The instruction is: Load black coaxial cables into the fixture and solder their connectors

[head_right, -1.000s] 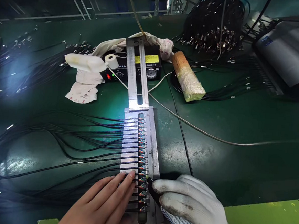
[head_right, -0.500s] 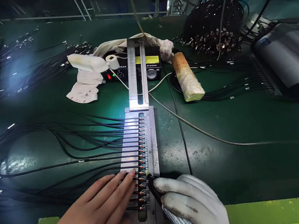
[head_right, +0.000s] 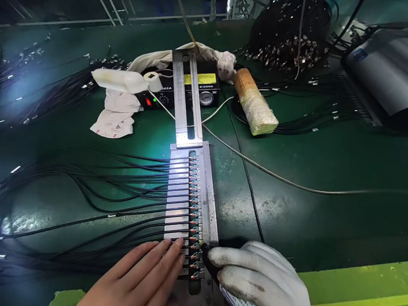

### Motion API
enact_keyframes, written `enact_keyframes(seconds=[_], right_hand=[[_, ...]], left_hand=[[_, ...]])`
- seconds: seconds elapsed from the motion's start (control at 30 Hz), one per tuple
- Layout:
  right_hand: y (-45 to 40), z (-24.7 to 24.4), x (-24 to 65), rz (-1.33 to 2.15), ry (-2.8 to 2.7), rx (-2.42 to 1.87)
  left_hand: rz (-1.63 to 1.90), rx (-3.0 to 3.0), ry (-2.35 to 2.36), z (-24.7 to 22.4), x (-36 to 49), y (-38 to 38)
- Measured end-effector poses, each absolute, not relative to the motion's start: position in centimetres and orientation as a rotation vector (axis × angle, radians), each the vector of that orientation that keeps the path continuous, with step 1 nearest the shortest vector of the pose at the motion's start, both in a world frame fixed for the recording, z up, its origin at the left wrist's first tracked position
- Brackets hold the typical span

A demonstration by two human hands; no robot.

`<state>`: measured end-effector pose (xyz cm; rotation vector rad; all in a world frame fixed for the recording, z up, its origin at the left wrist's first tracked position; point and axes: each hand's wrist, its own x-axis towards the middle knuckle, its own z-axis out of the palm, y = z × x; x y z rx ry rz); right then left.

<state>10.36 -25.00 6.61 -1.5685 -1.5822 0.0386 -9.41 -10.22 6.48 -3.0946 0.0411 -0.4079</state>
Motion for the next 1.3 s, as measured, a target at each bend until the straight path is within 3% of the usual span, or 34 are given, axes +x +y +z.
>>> enact_keyframes(seconds=[1.3], right_hand=[[-25.16, 6.75, 10.44, 0.058, -1.569, -1.559]], left_hand=[[-0.422, -3.113, 0.021, 6.84, -8.69, -10.30]])
